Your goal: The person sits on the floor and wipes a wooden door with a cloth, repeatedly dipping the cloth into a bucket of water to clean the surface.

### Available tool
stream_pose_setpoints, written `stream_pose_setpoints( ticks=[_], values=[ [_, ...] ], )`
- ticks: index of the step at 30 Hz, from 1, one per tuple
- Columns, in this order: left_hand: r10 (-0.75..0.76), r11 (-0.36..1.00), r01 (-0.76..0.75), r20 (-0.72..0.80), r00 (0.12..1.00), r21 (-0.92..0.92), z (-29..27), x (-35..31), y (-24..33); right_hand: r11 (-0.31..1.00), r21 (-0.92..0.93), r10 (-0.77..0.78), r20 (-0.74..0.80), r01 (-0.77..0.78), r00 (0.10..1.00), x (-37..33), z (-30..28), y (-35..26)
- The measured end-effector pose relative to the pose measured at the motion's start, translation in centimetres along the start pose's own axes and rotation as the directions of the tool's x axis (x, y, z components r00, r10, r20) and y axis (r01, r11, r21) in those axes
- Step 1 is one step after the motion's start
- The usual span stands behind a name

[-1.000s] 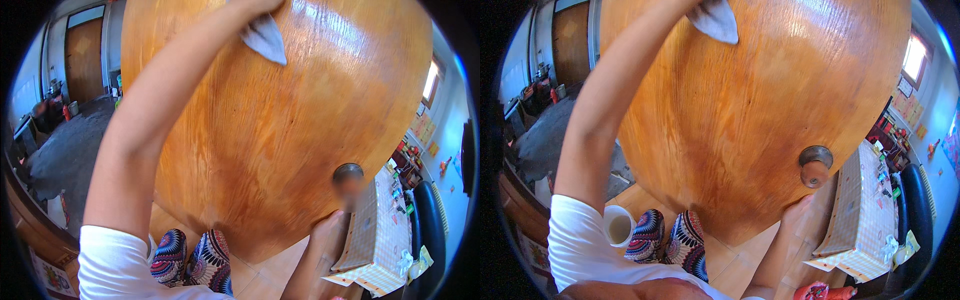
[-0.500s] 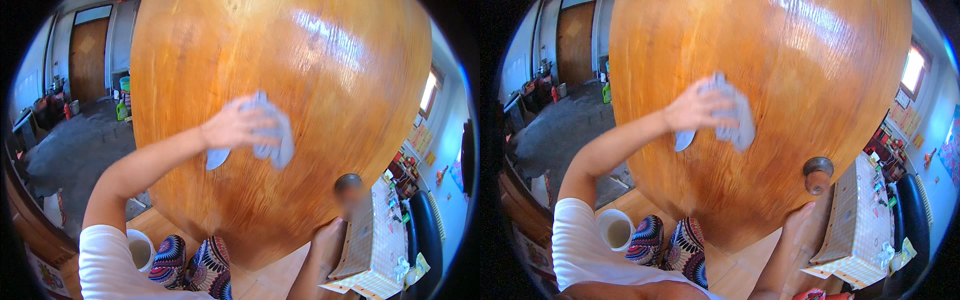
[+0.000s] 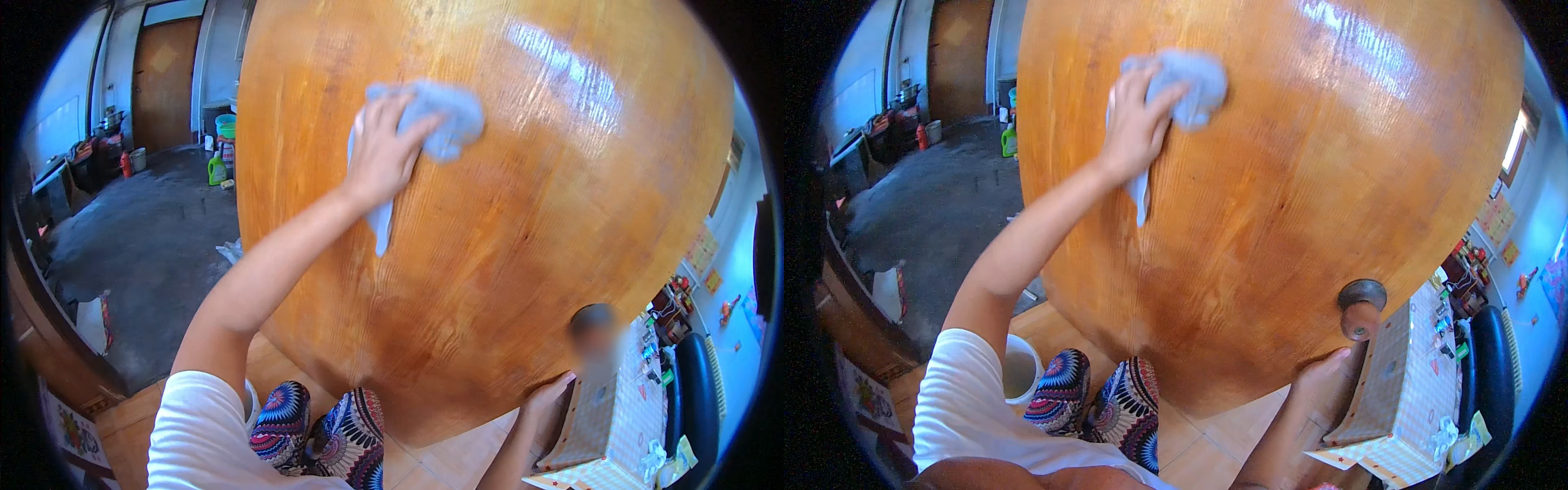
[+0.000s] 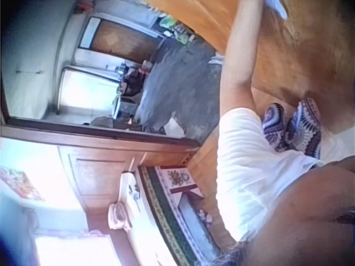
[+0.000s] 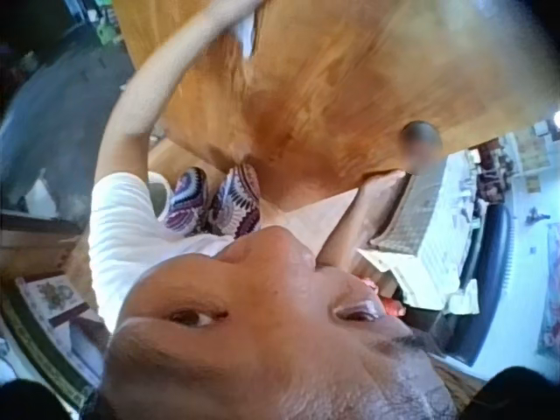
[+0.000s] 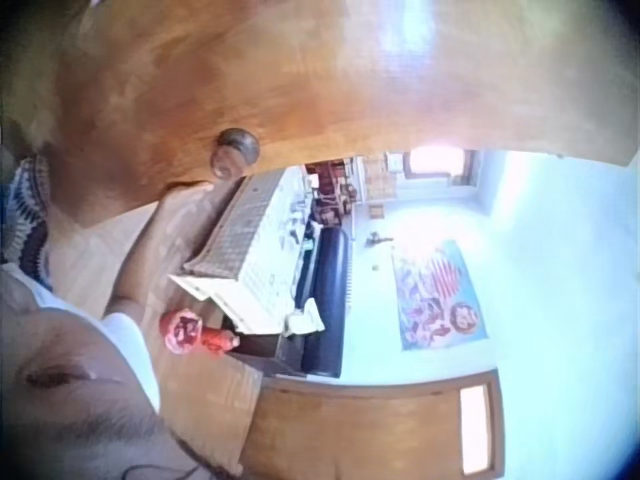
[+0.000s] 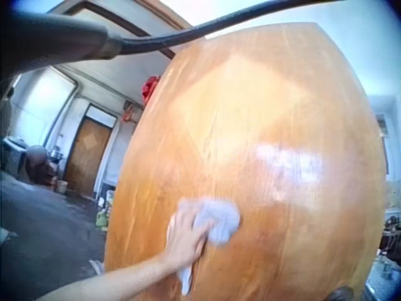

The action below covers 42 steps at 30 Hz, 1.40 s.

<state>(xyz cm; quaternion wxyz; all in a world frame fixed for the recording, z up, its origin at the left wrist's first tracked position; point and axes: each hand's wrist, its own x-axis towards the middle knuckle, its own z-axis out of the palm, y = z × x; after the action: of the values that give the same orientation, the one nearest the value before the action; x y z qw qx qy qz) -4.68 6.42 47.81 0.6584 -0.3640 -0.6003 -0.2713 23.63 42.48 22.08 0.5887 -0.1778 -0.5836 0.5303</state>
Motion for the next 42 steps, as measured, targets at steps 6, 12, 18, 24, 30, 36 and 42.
stream_pose_setpoints(
  ticks=[6, 12, 18, 24, 30, 36, 42],
  values=[
    [0.303, 0.951, -0.307, 0.331, 0.894, -0.043, -4.3, -9.9, -3.5, 0.998, 0.002, 0.061, -0.056, -0.061, 0.997, -0.5, 1.4, -1.2],
    [0.074, 0.995, -0.079, -0.096, 0.993, -0.053, -2.6, 7.3, -6.2, 0.998, 0.041, -0.039, 0.036, 0.037, 0.999, 0.0, 0.9, -1.0],
    [-0.085, 0.996, 0.080, -0.222, 0.971, -0.033, -1.2, 13.5, -5.8, 0.996, 0.066, -0.062, 0.051, 0.059, 0.997, -0.2, 0.9, -1.0],
    [-0.027, 1.000, 0.026, -0.046, 0.999, -0.007, -1.9, 1.4, -3.0, 0.993, 0.120, 0.014, -0.018, -0.011, 1.000, 0.0, -0.1, 0.1],
    [0.049, 0.997, -0.019, 0.402, 0.914, -0.079, -6.5, -12.9, -1.8, 0.980, 0.197, -0.012, 0.042, 0.004, 0.999, -0.3, 1.1, -0.8],
    [-0.524, 0.222, 0.743, 0.565, 0.637, -0.632, -8.5, -17.2, 0.6, 0.943, -0.235, -0.271, -0.125, 0.237, 0.954, -0.7, 0.8, 0.5],
    [-0.229, -0.868, 0.392, 0.946, 0.231, -0.306, -10.3, -16.0, 1.5, 0.780, -0.394, -0.544, -0.042, 0.487, 0.838, -7.2, 3.0, -4.3]
  ],
)
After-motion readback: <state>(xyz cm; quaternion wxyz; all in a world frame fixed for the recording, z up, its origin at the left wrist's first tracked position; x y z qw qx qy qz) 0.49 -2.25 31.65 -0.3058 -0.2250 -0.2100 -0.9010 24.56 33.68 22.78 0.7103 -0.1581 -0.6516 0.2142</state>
